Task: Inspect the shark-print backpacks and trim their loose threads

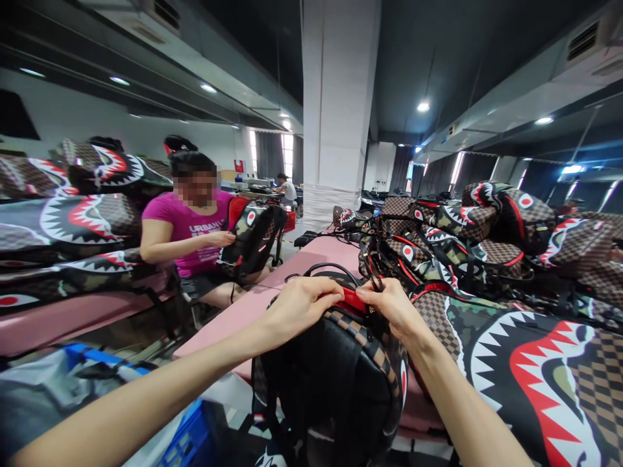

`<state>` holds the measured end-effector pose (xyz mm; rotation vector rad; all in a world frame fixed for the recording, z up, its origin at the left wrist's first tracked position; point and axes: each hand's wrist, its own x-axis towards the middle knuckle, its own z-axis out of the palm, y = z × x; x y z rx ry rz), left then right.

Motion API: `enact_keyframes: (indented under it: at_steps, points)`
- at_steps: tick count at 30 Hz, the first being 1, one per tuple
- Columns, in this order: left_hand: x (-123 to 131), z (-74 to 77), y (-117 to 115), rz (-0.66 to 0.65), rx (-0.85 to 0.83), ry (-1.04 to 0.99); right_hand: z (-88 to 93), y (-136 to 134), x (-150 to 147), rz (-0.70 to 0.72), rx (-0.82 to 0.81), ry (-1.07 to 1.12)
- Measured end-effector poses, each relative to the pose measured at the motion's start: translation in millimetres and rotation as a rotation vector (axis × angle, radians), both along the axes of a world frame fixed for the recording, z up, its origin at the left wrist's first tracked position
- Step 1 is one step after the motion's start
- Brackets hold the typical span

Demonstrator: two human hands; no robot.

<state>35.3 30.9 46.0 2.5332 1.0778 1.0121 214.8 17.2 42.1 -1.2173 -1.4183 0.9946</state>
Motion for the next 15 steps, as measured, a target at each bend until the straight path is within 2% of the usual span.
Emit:
enact_keyframes:
  at_steps: [6, 8, 10, 13, 15]
  points:
    - [-7.6, 3.8, 9.6, -0.146, -0.142, 0.019, 0.7, 4.9, 1.2, -0.027, 0.003, 0.025]
    - [-7.1, 8.0, 12.2, -0.145, -0.145, 0.044, 1.5, 4.7, 0.1, -0.028, -0.007, 0.031]
    - [-2.4, 11.5, 12.1, -0.051, -0.111, 0.053, 1.7, 5.1, -1.1, -0.011, -0.005, 0.037]
    - [13.1, 11.3, 9.3, 0.170, -0.055, 0.093, 1.3, 6.8, -1.6, -0.010, 0.029, 0.036]
    - [24.3, 7.4, 8.6, 0.231, -0.036, 0.092, 1.5, 8.3, -0.1, -0.040, 0.055, 0.029]
